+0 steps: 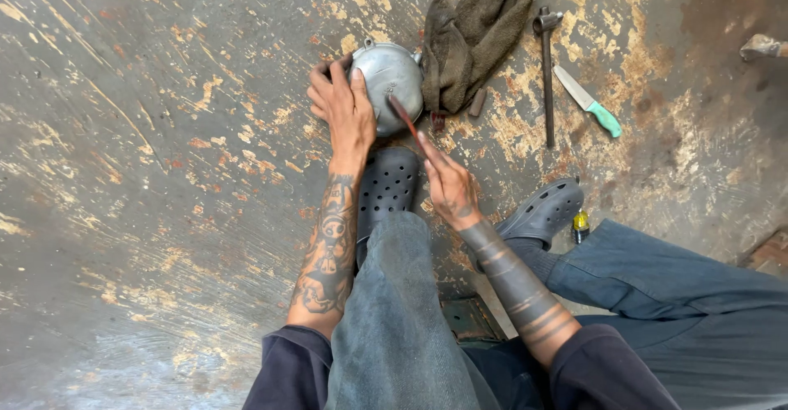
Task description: The person sits on the floor and cleans a metallic mechanical part using a cloth and a small brush. They wipe the exterior, scrub with the brush, and then inspect the part by turning it over before placing it on the floor.
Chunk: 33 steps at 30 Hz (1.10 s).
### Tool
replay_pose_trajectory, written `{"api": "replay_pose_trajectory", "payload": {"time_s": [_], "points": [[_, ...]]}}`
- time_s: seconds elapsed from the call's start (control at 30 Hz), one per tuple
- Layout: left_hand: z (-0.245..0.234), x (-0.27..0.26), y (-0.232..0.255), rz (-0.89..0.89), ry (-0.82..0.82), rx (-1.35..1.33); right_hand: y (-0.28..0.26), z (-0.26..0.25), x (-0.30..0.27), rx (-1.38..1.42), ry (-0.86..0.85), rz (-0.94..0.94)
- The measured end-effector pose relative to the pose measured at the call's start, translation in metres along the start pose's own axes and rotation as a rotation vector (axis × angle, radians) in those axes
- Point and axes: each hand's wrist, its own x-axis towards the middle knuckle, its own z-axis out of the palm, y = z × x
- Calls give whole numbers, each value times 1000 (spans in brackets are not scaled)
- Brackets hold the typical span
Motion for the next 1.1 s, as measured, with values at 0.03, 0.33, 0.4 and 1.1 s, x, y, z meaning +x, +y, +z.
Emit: {"api": "replay_pose_trajectory", "payload": {"time_s": [0.03,0.33,0.4,1.1], "points": [[2,1,-2,-4,7,1,-6,-4,13,2,-6,-6],[-4,-1,5,-11,31,-88,-18,-35,30,-94,-30,-75],[-2,-1,3,-8,39,-86,-7,-39,46,-238,16,-186],[-25,-22,-22,109,155,-277,-11,-78,2,-88,88,53]]}}
